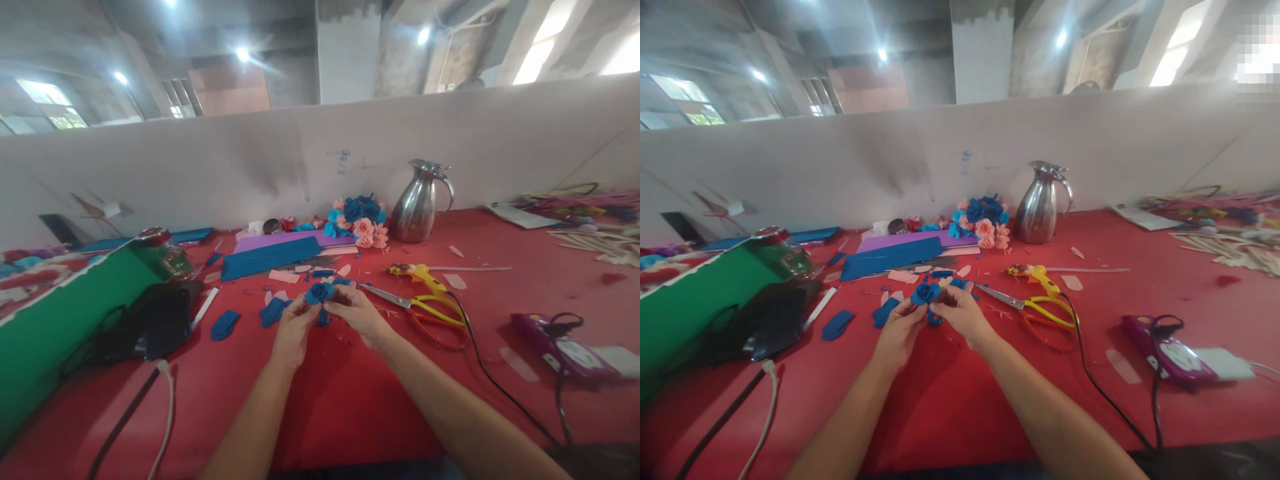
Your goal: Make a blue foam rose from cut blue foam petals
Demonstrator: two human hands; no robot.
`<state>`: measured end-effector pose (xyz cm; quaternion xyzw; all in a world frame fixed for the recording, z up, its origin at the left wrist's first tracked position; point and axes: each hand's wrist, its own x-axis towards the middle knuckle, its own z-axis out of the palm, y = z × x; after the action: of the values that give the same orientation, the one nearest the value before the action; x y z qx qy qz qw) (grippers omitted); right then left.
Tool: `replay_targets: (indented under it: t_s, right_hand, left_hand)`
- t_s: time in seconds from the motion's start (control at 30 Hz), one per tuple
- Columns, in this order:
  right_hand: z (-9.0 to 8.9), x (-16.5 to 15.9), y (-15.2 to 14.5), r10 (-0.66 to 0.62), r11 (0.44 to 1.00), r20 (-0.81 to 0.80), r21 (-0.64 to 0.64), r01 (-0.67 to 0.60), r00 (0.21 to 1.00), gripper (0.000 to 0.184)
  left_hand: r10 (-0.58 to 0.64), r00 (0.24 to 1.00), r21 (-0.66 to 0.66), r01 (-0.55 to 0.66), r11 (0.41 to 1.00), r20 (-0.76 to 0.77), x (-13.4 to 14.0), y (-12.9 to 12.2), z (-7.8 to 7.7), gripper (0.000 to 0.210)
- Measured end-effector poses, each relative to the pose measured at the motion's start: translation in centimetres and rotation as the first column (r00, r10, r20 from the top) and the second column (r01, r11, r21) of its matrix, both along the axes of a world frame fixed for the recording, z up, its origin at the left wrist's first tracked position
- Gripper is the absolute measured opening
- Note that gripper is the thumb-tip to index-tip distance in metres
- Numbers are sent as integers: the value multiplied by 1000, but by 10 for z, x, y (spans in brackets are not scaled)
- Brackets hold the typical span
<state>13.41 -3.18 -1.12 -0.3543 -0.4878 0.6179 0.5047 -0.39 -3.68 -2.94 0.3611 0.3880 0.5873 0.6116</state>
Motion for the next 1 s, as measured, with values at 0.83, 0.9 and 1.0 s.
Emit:
replay_targets:
  t_s: [0.83,0.9,1.0]
  right_hand:
    - [-18,-5,7,122,986,55,105,-128,991,24]
    - [-17,-6,7,141,982,74,113,-149,987,22]
    - [-18,-6,7,135,982,96,120,-147,986,22]
  left_hand:
    - [-25,999,95,20,995,48,-3,-4,14,20]
    - [14,1000,111,-16,994,20,-3,-3,13,20]
    - [92,996,134,-89,987,-19,-3,-3,12,18]
